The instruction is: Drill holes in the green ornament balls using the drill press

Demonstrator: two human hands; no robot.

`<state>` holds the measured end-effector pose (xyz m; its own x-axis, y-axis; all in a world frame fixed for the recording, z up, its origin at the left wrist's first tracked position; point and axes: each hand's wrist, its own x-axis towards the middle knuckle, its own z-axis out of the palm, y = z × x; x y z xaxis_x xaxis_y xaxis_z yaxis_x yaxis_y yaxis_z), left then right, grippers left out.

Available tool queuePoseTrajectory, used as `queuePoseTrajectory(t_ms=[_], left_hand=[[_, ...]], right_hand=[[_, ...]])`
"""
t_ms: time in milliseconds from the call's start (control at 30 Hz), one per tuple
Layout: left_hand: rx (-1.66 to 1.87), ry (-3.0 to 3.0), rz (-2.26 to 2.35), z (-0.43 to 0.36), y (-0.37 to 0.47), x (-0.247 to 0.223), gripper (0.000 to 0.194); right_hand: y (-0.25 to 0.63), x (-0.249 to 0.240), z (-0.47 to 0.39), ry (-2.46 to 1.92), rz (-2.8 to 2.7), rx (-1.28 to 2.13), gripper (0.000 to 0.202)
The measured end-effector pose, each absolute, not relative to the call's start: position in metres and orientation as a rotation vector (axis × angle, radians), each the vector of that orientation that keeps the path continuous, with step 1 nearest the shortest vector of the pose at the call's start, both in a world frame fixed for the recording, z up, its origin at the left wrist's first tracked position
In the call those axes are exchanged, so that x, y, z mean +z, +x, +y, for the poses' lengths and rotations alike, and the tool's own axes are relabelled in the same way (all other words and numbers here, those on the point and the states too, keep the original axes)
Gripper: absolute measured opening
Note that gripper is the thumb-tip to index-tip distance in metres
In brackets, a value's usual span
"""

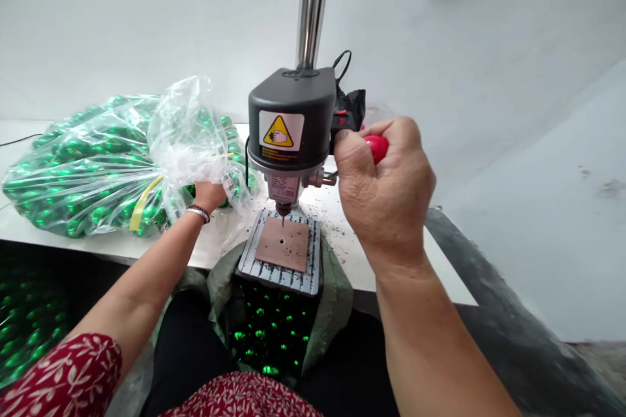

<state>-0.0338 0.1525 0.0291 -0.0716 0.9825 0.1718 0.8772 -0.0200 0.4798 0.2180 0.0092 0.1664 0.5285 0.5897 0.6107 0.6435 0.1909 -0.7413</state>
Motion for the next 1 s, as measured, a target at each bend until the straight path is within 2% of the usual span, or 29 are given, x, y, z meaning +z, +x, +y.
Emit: queuePoseTrajectory(t_ms=[133, 233, 400, 567, 667, 867, 1000], left_hand=[[0.482, 2.042, 2.263, 0.191, -0.042, 0.034, 0.054], [0.351, 2.05, 2.263, 0.205, -0.056, 0.028, 0.064], [0.12, 2.171, 2.199, 0.195, -0.057, 0.016, 0.065], [-0.073, 2.295, 2.081, 0.146, -0.043, 0.013, 0.061], [0.018, 2.196, 2.107, 0.113, -0.039, 0.005, 0.061], [0.452, 2.057, 2.115, 0.089, -0.045, 0.001, 0.054], [0.532, 2.003, 2.166, 0.082, -0.051, 0.003, 0.049]], right_hand=[[0.222, 0.164, 0.008, -1.478, -1.132, -0.077, 0.022], [0.222, 0.162, 0.008, -1.458, -1.16, -0.111, 0.025], [0.221, 0.161, 0.008, -1.432, -1.149, -0.12, 0.025], [0.218, 0.16, 0.008, -1.414, -1.146, -0.107, 0.02], [0.217, 0.159, 0.007, -1.416, -1.155, -0.112, 0.018], [0.218, 0.156, 0.005, -1.424, -1.184, -0.173, 0.019], [0.218, 0.155, 0.005, -1.389, -1.174, -0.14, 0.023]])
